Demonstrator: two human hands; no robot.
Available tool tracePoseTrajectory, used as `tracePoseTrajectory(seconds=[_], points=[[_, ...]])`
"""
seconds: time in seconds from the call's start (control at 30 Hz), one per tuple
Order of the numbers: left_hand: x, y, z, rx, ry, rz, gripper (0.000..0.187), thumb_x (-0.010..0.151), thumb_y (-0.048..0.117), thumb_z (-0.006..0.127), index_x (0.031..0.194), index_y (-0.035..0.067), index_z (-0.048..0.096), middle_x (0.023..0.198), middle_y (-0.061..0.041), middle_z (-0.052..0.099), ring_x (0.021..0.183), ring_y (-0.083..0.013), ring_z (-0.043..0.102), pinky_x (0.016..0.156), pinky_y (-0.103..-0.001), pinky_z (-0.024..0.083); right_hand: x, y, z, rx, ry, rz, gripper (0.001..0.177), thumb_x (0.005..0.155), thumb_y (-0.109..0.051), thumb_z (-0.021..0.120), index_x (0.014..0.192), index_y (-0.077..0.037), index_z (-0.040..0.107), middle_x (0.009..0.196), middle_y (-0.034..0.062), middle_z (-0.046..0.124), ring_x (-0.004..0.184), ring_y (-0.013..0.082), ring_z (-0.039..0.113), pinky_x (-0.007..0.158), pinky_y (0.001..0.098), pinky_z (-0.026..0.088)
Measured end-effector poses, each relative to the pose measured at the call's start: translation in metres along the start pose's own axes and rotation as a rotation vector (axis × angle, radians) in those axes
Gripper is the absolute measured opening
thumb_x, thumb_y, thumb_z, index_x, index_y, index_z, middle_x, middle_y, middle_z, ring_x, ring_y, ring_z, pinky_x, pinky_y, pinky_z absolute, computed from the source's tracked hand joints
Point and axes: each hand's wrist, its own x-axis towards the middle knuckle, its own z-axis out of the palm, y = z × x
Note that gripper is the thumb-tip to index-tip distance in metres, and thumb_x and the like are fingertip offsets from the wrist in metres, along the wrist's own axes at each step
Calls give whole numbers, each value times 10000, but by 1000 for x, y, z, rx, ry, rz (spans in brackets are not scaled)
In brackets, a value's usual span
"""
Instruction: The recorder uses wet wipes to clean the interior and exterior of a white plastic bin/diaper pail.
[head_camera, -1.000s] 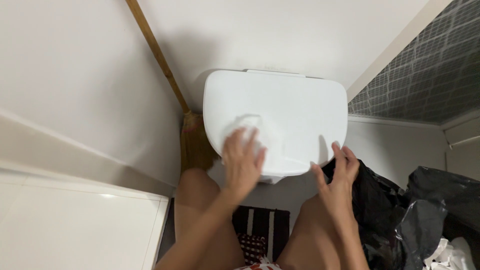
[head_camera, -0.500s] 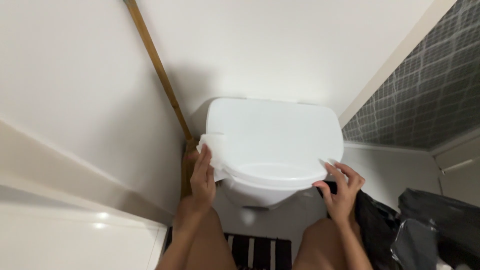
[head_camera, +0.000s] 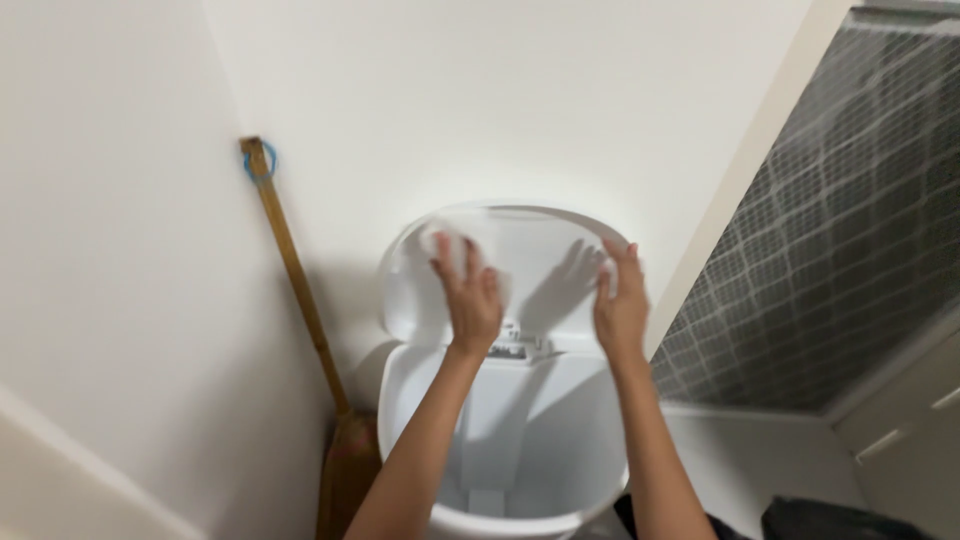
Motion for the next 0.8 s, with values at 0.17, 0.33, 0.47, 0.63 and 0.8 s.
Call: tracePoseTrajectory(seconds=[0.17, 0.33, 0.47, 0.63, 0.8], points=[[-19, 1, 117, 332, -661, 411, 548, 1002, 279, 528, 1502, 72, 440, 1558, -141, 447, 1511, -294, 359, 1252, -600, 168, 5, 13, 21, -287, -111, -172, 554, 910, 40, 512, 1457, -36, 478, 1509, 247, 460, 1493, 471, 254, 1086, 716, 251], [23, -13, 46, 169, -1338, 416, 675, 1055, 259, 434, 1715, 206, 301, 1167, -129, 751, 1143, -261, 687, 1332, -511, 212, 8, 9, 9, -402, -201, -52, 734, 848, 125, 454, 1544, -103, 411, 1467, 180, 458, 1501, 415, 271, 1119, 732, 191], [5, -70, 24, 203, -540, 124, 384, 870, 365, 611, 1183, 145, 641, 1186, -184, 725, 1082, -347, 672, 1101, -671, 246, 8, 23, 3, -255, -130, -150, 683, 849, 160, 441, 1499, -50, 443, 1450, 232, 454, 1419, 424, 398, 1134, 622, 318], [-39, -19, 110, 365, -347, 159, 229, 856, 293, 616, 829, 100, 736, 1204, -279, 681, 1139, -408, 640, 1062, -659, 351, 6, 18, -12, 20, -183, 54, 739, 825, 160, 427, 1520, -90, 384, 1395, 182, 487, 1262, 371, 529, 999, 481, 459], [-86, 26, 142, -96, -543, 674, 423, 873, 143, 512, 1204, 62, 762, 1222, -50, 734, 1131, -261, 664, 1176, -527, 368, -6, 42, -17, -10, -150, -114, 789, 796, 204, 500, 1534, -47, 376, 1386, 217, 485, 1364, 410, 458, 1189, 506, 335]])
